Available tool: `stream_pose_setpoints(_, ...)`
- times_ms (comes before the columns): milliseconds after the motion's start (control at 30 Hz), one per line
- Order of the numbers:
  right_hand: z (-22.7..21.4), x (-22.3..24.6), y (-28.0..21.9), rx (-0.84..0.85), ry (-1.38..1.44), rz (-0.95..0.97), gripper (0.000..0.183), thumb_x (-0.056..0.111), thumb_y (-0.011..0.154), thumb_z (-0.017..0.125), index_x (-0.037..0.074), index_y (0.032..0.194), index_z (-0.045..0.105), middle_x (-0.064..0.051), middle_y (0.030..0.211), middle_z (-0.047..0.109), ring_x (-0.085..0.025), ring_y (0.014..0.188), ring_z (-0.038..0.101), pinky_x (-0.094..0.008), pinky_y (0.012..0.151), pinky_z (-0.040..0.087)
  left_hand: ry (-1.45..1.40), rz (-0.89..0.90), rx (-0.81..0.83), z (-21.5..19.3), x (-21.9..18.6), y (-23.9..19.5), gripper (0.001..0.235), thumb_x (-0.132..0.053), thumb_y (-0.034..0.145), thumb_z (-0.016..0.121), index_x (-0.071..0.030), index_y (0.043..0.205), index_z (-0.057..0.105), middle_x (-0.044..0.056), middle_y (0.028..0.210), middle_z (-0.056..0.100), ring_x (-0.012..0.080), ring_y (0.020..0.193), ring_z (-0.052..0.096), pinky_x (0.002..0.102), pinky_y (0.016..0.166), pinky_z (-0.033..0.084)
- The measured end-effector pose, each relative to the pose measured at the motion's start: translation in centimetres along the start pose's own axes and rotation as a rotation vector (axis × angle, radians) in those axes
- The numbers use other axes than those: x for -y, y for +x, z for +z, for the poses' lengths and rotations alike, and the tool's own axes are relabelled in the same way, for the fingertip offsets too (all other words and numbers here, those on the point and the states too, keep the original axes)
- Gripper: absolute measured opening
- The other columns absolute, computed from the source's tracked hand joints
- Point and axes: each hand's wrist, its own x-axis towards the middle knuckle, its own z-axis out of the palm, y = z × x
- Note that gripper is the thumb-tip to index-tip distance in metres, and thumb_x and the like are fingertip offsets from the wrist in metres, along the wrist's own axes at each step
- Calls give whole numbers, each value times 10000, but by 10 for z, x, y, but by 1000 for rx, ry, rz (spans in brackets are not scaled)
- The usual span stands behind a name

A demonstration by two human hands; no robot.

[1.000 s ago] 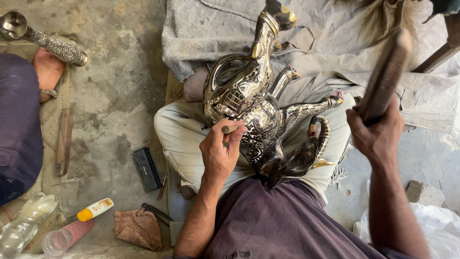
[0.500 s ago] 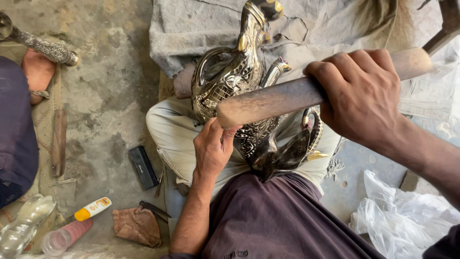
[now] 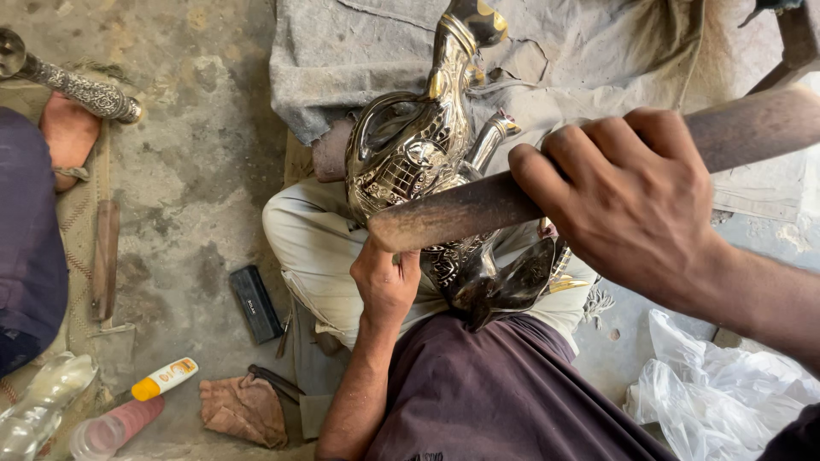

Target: The person uses a small metal chisel and a wooden mallet to engrave intricate patterns onto a silver-colored metal vessel. They hold the vessel steady with one hand while striking the chisel with the other to create detailed designs on the surface.

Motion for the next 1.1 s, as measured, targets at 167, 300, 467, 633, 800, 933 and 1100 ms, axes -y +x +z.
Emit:
stream_pose_setpoints(167, -6, 6, 4, 176, 57, 54, 238, 305, 958, 663, 203, 1173, 656, 1, 901, 669, -168, 786, 625, -352, 813, 469, 143, 105, -71, -4, -15, 8, 192, -69, 893, 736, -43, 1065, 657, 114, 995, 699, 320, 867, 712, 458, 750, 572)
stream_pose_setpoints(300, -11, 1, 4, 22, 79, 111, 194, 194, 980, 755, 194, 1147, 657, 6, 972, 703, -174, 844, 655, -384, 837, 499, -7, -16, 1, -8, -19, 13, 177, -174, 992, 744, -40, 1085, 674, 110, 948, 720, 268, 773, 734, 373, 640, 582)
stream_pose_setpoints(467, -3, -4, 5, -24, 580, 188, 438, 86, 794, 731, 51, 1216, 618, -104, 996, 677, -233, 855, 645, -381, 788, 491, 4, 31, 18, -8, -10, 6, 173, -85, 983, 718, 5, 1122, 665, 144, 984, 705, 346, 845, 723, 423, 689, 589)
stream_pose_setpoints(633, 3, 1, 2, -87, 168, 24, 341, 157, 866, 801, 132, 1168, 644, -51, 964, 682, -215, 837, 650, -366, 801, 490, 3, 78, 8, -2, 3, -2, 187, -14, 906, 705, -28, 1077, 632, 133, 1054, 703, 299, 924, 745, 405, 782, 638)
stream_pose_setpoints(800, 8, 4, 3, 69, -46, -29, 137, 288, 998, 719, 207, 1100, 676, -16, 884, 691, -202, 795, 651, -365, 801, 489, -50, -20, 6, -1, 1, -5, 194, -28, 924, 758, -7, 1081, 647, 124, 1039, 722, 275, 905, 756, 362, 734, 623)
stream_pose_setpoints(933, 7, 6, 3, 38, 342, 105, 225, 116, 908, 693, 119, 1132, 681, -57, 929, 695, -209, 809, 637, -405, 846, 485, 0, 12, -32, 1, 3, -6, 262, -21, 891, 723, 11, 1138, 643, 137, 1039, 718, 303, 911, 746, 375, 745, 621)
stream_pose_setpoints(1100, -3, 6, 8, 29, 186, 87, 169, 164, 951, 743, 148, 1112, 694, -49, 917, 715, -219, 795, 638, -428, 818, 488, 26, 48, 29, 4, 11, -7, 175, -36, 930, 740, -39, 1079, 648, 87, 963, 711, 215, 799, 738, 342, 665, 628)
